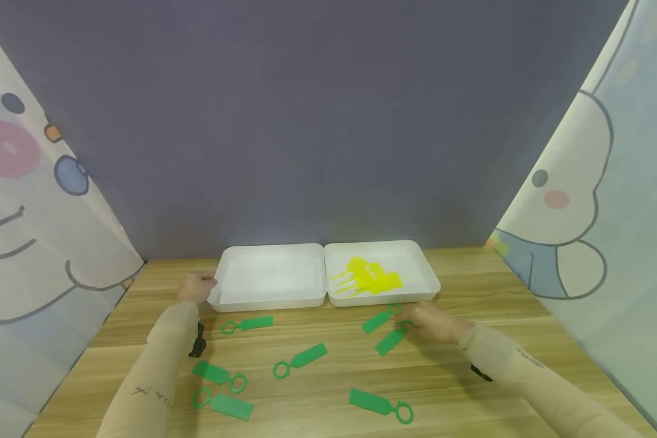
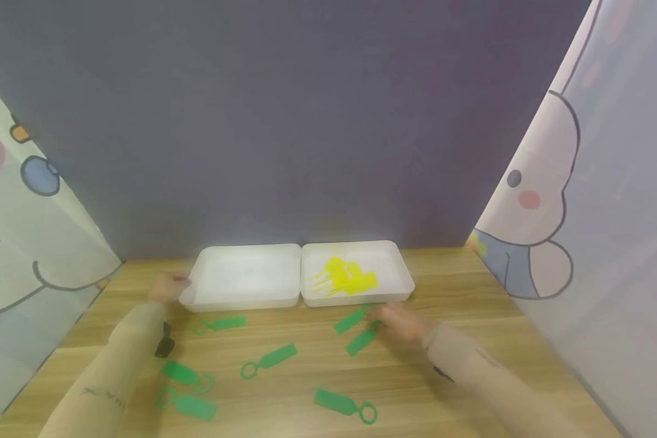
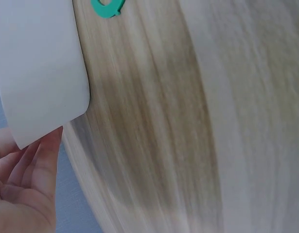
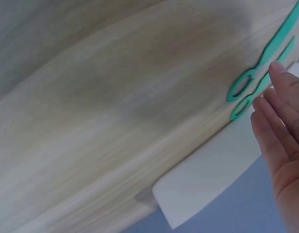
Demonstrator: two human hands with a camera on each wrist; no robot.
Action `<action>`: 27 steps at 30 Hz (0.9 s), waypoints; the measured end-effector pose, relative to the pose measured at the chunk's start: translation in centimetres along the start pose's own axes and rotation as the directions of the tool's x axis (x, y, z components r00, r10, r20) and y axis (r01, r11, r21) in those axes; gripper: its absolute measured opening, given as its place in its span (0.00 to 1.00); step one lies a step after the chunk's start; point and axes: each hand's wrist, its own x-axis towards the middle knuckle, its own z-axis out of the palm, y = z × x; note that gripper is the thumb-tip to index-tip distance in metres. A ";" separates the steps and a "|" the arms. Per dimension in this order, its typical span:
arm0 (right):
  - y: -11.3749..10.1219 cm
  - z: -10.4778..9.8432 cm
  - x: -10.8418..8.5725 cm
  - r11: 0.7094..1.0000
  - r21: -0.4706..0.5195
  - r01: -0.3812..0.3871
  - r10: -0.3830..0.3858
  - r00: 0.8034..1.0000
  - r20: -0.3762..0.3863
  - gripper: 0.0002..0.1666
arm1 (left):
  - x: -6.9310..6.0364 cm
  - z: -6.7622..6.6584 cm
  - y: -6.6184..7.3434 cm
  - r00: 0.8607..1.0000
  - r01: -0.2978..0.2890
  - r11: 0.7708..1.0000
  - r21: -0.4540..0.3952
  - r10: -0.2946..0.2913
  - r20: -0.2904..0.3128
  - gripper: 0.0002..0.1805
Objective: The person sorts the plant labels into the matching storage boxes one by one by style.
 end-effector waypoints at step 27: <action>-0.5 3.0 0.5 0.982 -0.141 0.123 -0.136 0.987 -0.083 0.15 | -0.6 0.2 0.5 1.000 -0.014 1.000 0.011 0.014 -0.009 0.21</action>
